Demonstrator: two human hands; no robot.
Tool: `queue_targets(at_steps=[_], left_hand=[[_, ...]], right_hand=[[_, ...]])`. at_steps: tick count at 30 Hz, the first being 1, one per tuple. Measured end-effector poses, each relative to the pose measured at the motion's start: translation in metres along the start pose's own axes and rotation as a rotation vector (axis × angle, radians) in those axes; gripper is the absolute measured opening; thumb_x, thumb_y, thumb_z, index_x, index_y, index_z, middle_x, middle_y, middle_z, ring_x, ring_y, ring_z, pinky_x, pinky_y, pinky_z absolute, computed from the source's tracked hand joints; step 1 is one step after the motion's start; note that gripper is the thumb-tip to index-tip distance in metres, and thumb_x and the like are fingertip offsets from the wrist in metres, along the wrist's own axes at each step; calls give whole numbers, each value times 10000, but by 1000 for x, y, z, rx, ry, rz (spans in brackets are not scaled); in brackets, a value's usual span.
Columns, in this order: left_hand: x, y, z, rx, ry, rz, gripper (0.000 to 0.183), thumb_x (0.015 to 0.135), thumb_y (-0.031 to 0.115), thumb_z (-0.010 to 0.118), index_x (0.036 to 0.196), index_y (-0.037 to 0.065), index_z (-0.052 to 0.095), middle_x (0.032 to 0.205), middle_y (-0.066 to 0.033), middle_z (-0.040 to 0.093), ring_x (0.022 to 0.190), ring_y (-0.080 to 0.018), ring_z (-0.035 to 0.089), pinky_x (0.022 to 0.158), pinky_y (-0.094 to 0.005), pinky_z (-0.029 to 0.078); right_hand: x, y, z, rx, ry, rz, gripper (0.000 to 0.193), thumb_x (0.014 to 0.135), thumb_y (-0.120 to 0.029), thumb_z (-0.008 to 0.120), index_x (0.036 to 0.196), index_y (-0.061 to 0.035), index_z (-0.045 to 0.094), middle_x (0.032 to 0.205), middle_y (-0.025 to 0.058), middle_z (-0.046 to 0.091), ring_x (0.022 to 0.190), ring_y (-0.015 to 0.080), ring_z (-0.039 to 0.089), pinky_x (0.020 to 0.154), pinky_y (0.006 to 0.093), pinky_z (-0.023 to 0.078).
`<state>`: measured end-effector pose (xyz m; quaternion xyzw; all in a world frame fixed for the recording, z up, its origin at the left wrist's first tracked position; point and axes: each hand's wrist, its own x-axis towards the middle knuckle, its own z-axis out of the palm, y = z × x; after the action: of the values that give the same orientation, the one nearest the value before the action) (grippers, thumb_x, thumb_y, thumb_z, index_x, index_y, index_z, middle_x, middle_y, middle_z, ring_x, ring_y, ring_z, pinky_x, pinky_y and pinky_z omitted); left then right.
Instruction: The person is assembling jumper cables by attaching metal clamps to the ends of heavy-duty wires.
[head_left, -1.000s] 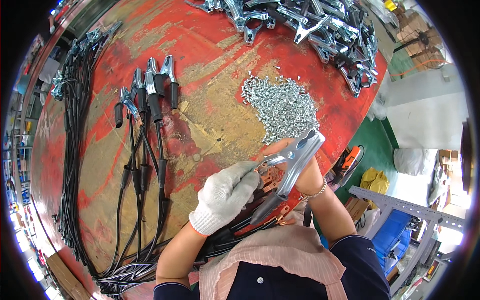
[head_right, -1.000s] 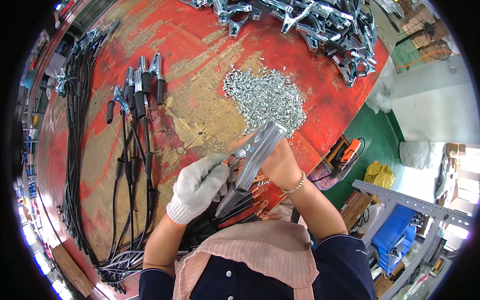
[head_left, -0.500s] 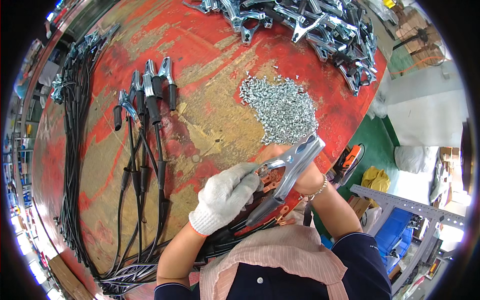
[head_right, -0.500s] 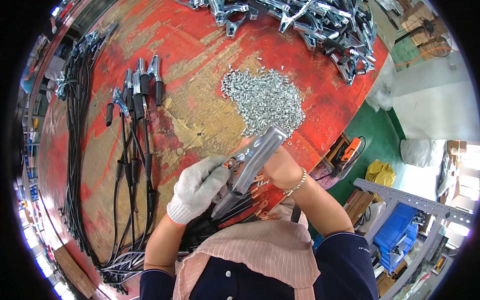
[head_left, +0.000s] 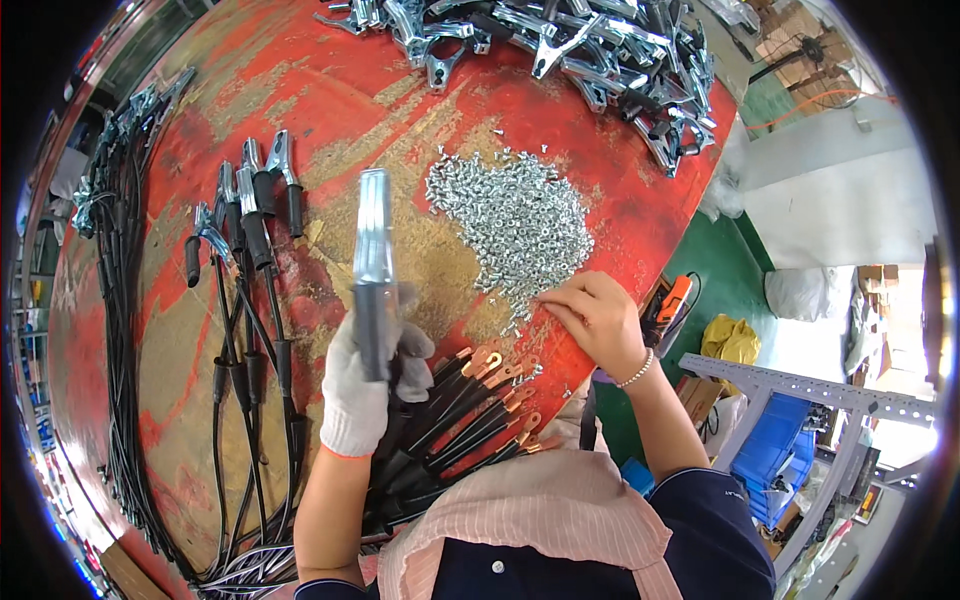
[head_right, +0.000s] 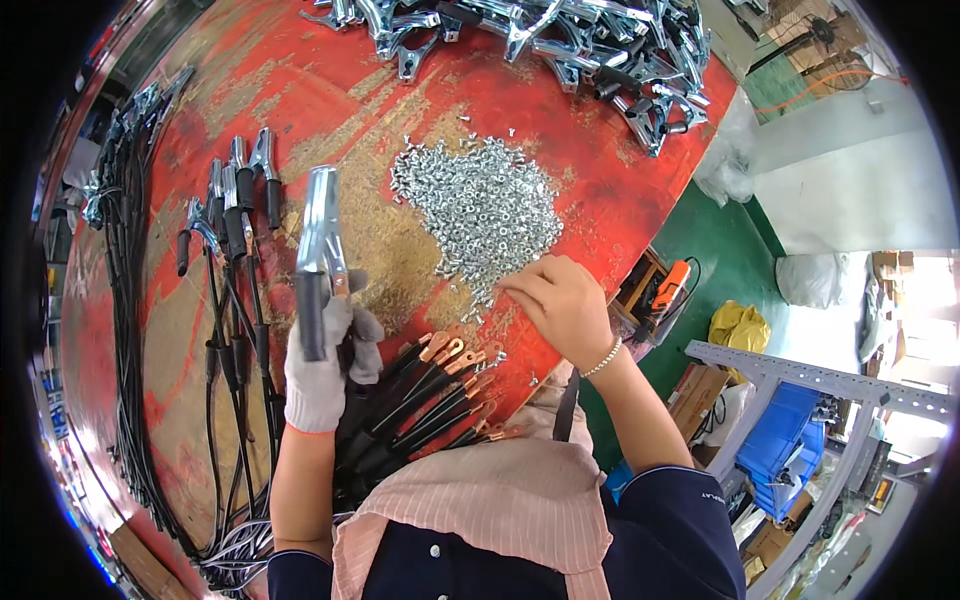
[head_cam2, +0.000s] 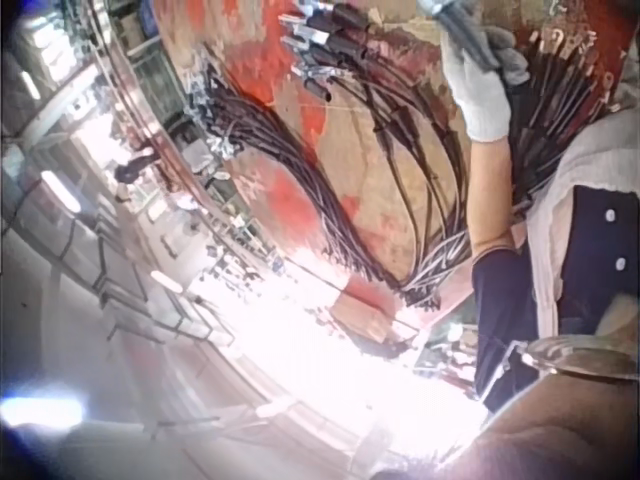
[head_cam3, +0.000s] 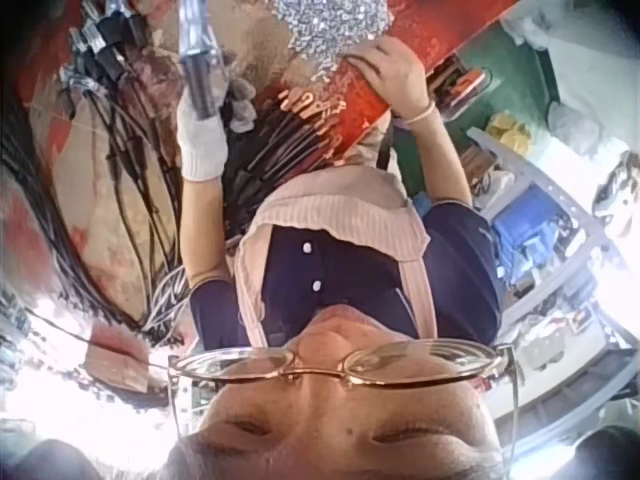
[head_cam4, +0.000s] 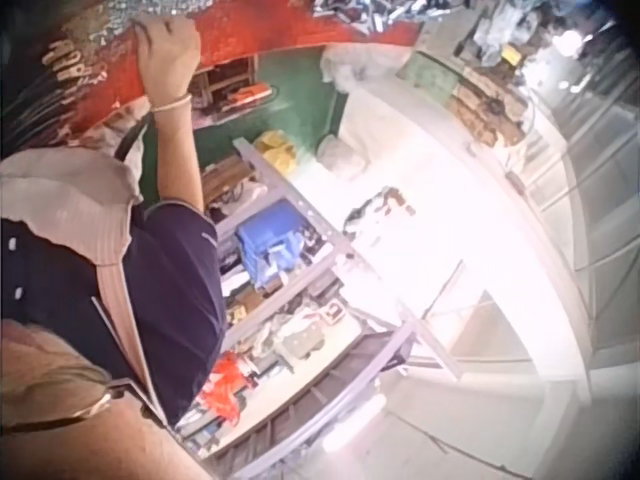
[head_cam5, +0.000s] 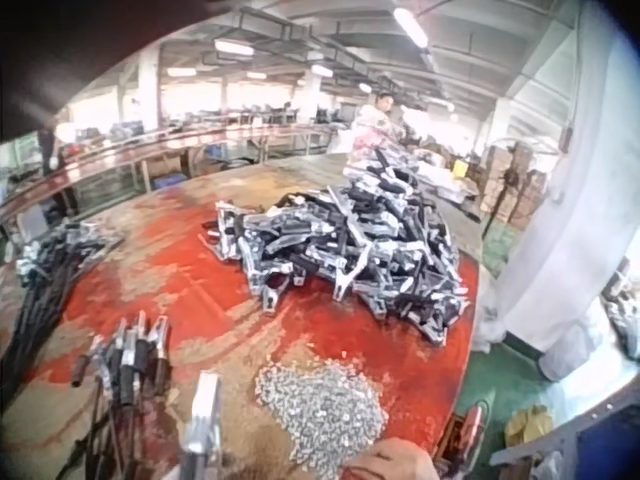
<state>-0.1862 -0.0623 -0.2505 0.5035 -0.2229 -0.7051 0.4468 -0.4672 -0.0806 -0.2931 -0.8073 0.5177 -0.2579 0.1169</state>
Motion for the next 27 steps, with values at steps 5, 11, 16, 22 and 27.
queue_targets(at_steps=[5, 11, 16, 22, 27], left_hand=[[2, -4, -5, 12, -2, 39, 428, 981, 259, 549, 1307, -12, 484, 782, -92, 643, 526, -129, 600, 417, -237, 430], [3, -8, -9, -55, -64, 28, 422, 978, 238, 550, 1313, -10, 481, 802, -111, 652, 556, -145, 637, 424, -239, 469], [2, -7, 0, -11, -7, 25, 438, 964, 258, 553, 1301, -15, 497, 756, -82, 643, 501, -125, 579, 393, -241, 402], [-1, -9, 3, 130, -12, 11, 360, 985, 174, 498, 1311, 21, 490, 790, -101, 653, 530, -147, 622, 436, -255, 495], [-3, -12, 2, 286, -40, 112, 310, 992, 129, 480, 1273, 6, 530, 856, -48, 641, 657, -87, 608, 584, -227, 516]], right_hand=[[3, -4, 10, -47, 55, -17, 89, 790, -174, 746, 873, -144, 735, 791, 15, 608, 764, 216, 599, 677, 347, 494], [3, 2, 10, -4, 42, -50, 98, 753, -172, 771, 820, -123, 719, 775, 17, 608, 746, 215, 596, 666, 347, 488], [6, 1, 8, -87, -9, -92, 111, 722, -156, 788, 805, -130, 719, 763, 15, 611, 733, 217, 599, 652, 336, 485], [32, -39, 4, 191, 154, -144, 174, 658, -96, 812, 799, -137, 719, 731, 16, 613, 633, 205, 582, 558, 327, 458], [62, -78, 26, 261, 224, -268, 203, 647, -111, 831, 808, -124, 709, 736, 18, 596, 628, 216, 558, 545, 337, 430]])
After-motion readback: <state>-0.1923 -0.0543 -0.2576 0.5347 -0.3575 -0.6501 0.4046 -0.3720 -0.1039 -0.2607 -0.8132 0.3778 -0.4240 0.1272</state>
